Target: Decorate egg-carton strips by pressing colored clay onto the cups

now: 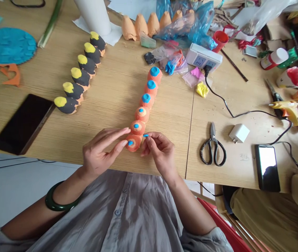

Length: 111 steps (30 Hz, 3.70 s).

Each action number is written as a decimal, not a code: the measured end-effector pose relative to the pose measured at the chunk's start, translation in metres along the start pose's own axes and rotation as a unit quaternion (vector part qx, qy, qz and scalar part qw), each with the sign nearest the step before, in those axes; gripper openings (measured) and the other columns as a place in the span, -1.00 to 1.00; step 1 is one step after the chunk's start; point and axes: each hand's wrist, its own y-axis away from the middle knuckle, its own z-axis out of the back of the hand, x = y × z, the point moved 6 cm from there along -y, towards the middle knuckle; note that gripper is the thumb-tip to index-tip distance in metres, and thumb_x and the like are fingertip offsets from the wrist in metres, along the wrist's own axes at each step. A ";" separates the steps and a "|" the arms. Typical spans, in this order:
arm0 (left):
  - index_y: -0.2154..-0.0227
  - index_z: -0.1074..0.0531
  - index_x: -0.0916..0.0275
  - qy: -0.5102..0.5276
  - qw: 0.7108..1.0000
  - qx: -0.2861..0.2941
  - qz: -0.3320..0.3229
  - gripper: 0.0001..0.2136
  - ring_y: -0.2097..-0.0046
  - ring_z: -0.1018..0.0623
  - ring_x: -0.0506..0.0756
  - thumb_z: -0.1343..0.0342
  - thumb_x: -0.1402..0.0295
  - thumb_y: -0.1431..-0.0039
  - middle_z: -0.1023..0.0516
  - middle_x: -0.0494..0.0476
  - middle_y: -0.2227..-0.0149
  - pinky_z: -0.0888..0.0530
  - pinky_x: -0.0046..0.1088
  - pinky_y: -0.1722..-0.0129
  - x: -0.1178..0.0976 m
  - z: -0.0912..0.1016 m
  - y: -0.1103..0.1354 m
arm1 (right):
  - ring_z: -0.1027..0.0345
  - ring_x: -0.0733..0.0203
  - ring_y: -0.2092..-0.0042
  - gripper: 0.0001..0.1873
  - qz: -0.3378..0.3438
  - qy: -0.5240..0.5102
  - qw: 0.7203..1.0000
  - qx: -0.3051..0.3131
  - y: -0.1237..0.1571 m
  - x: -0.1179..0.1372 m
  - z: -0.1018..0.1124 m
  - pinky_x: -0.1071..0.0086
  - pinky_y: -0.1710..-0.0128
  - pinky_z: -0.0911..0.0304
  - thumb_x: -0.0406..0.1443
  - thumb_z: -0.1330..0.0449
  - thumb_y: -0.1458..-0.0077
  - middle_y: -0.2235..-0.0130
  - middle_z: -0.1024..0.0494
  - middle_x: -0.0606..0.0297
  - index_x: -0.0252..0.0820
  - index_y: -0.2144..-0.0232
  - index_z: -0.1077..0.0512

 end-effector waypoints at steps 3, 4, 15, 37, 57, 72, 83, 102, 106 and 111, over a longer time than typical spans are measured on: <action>-0.08 -0.60 0.10 0.014 0.999 -0.013 0.035 -0.72 0.04 -0.71 0.07 -0.22 0.49 -0.37 -0.74 0.10 0.03 -0.64 -0.37 -0.02 0.003 0.007 -0.016 | -0.45 0.32 0.53 -0.70 0.021 0.023 0.999 -0.008 -0.008 0.017 0.001 0.40 0.50 -0.45 -0.05 -0.44 -0.16 0.47 -0.58 0.39 -0.15 0.28 -0.59; -0.07 -0.61 0.09 0.020 0.999 -0.008 0.043 -0.73 0.07 -0.71 0.05 -0.22 0.47 -0.38 -0.74 0.08 0.04 -0.64 -0.40 0.00 0.003 0.008 -0.022 | -0.43 0.33 0.54 -0.70 0.024 0.025 0.999 -0.003 -0.010 0.022 -0.001 0.40 0.52 -0.45 -0.05 -0.44 -0.16 0.47 -0.57 0.39 -0.15 0.29 -0.59; -0.02 -0.64 0.12 0.000 0.999 -0.005 -0.048 -0.78 0.09 -0.67 0.05 -0.21 0.44 -0.39 -0.73 0.10 0.10 -0.62 -0.42 0.05 -0.001 -0.009 -0.038 | -0.43 0.37 0.60 -0.58 -0.024 0.034 0.992 0.120 -0.022 0.037 -0.028 0.49 0.60 -0.41 0.03 -0.36 -0.22 0.49 -0.58 0.36 -0.21 0.41 -0.56; 0.15 -0.70 0.15 0.116 0.992 0.006 0.043 -0.88 0.09 -0.70 0.08 -0.26 0.39 -0.35 -0.77 0.07 0.12 -0.61 -0.36 0.03 0.049 -0.030 -0.079 | -0.32 0.39 0.57 -0.78 0.062 0.082 0.993 -0.050 -0.090 0.031 0.018 0.44 0.55 -0.33 -0.16 -0.32 -0.24 0.51 -0.53 0.41 -0.20 0.27 -0.60; -0.06 -0.63 0.24 -0.039 0.994 0.059 -0.089 -0.74 0.02 -0.70 0.11 -0.09 0.41 -0.45 -0.75 0.17 0.00 -0.61 -0.35 -0.02 0.047 -0.045 -0.068 | -0.30 0.38 0.60 -0.66 0.087 0.094 0.991 -0.025 -0.096 0.016 0.017 0.46 0.60 -0.19 0.00 -0.32 -0.24 0.54 -0.51 0.43 -0.16 0.26 -0.56; 0.11 -0.71 0.14 0.077 0.996 0.046 0.020 -0.85 0.27 -0.66 -0.03 -0.25 0.40 -0.37 -0.72 0.04 0.25 -0.56 -0.52 0.24 0.042 -0.012 -0.055 | -0.29 0.38 0.60 -0.61 0.102 0.109 0.989 -0.012 -0.095 0.017 0.016 0.46 0.61 -0.20 0.06 -0.31 -0.26 0.53 -0.49 0.41 -0.14 0.27 -0.56; 0.03 -0.70 0.16 0.355 0.871 0.047 0.338 -0.72 0.25 -0.71 0.06 -0.29 0.15 -0.32 -0.75 0.10 0.21 -0.71 -0.35 0.12 0.054 -0.027 -0.045 | -0.52 0.21 0.17 -0.76 0.383 0.252 0.886 0.066 -0.055 0.053 -0.015 0.33 0.29 -0.55 -0.28 -0.26 -0.37 0.12 -0.60 0.23 -0.01 -0.05 -0.57; 0.05 -0.70 0.12 0.120 0.984 0.087 0.101 -0.81 0.09 -0.67 0.07 -0.25 0.30 -0.36 -0.72 0.13 0.11 -0.62 -0.40 0.05 0.030 -0.010 -0.061 | -0.49 0.27 0.34 -0.78 0.236 0.128 0.963 -0.025 -0.068 0.044 -0.004 0.36 0.40 -0.53 -0.08 -0.37 -0.27 0.25 -0.59 0.30 -0.08 0.24 -0.55; 0.10 -0.70 0.11 0.057 0.991 0.124 -0.012 -0.85 0.08 -0.66 0.09 -0.30 0.36 -0.32 -0.71 0.13 0.11 -0.59 -0.37 0.02 0.029 -0.017 -0.055 | -0.43 0.33 0.43 -0.63 0.128 0.058 0.990 -0.026 -0.083 0.029 0.003 0.36 0.38 -0.56 0.01 -0.44 -0.14 0.30 -0.59 0.34 -0.11 0.23 -0.54; 0.21 -0.69 0.16 0.033 0.991 0.114 -0.055 -0.90 0.14 -0.66 0.06 -0.26 0.40 -0.35 -0.73 0.11 0.18 -0.59 -0.41 0.06 0.030 -0.024 -0.051 | -0.44 0.30 0.36 -0.60 0.106 0.018 0.994 -0.015 -0.087 0.024 0.006 0.36 0.33 -0.58 0.01 -0.50 -0.04 0.32 -0.57 0.36 -0.10 0.23 -0.56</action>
